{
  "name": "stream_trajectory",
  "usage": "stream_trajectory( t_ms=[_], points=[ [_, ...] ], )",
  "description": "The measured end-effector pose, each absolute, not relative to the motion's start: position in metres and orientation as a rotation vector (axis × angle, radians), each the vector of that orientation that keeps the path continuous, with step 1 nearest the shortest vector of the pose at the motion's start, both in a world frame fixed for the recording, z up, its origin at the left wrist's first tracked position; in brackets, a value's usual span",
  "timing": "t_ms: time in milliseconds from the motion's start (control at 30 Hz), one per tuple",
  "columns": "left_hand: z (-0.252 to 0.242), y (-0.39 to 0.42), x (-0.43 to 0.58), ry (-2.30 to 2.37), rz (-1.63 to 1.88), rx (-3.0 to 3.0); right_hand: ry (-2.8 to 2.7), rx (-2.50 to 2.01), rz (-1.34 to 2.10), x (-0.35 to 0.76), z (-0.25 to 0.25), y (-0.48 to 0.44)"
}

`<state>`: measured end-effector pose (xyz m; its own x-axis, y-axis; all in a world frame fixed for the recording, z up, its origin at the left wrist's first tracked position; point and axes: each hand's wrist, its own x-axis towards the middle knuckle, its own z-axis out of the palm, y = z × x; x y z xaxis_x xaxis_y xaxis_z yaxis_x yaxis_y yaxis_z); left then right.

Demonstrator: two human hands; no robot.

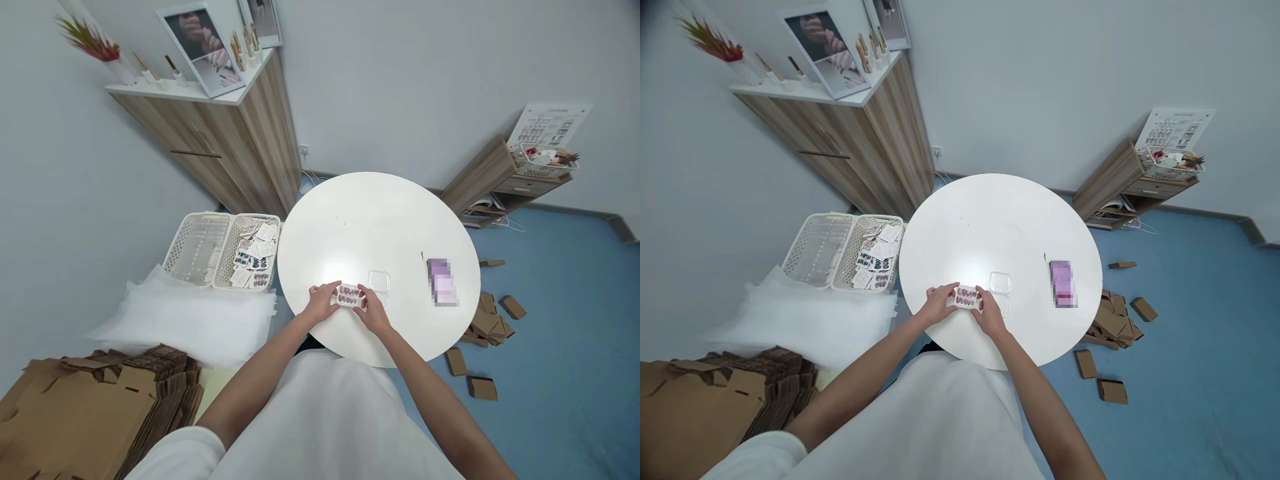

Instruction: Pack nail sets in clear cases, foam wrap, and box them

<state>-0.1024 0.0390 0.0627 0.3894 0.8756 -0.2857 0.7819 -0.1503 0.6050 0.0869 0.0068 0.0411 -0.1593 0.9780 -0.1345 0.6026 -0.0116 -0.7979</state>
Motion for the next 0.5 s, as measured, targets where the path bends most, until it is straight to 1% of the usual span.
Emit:
stream_trajectory(
  t_ms=[267, 500],
  points=[
    [0.062, 0.029, -0.037, 1.426, 0.007, 2.089, -1.798, -1.676, 1.098, 0.160, 0.034, -0.008],
    [0.048, 0.027, -0.005, 1.482, -0.093, 2.120, -1.871, -1.730, 1.106, 0.186, 0.018, -0.006]
  ],
)
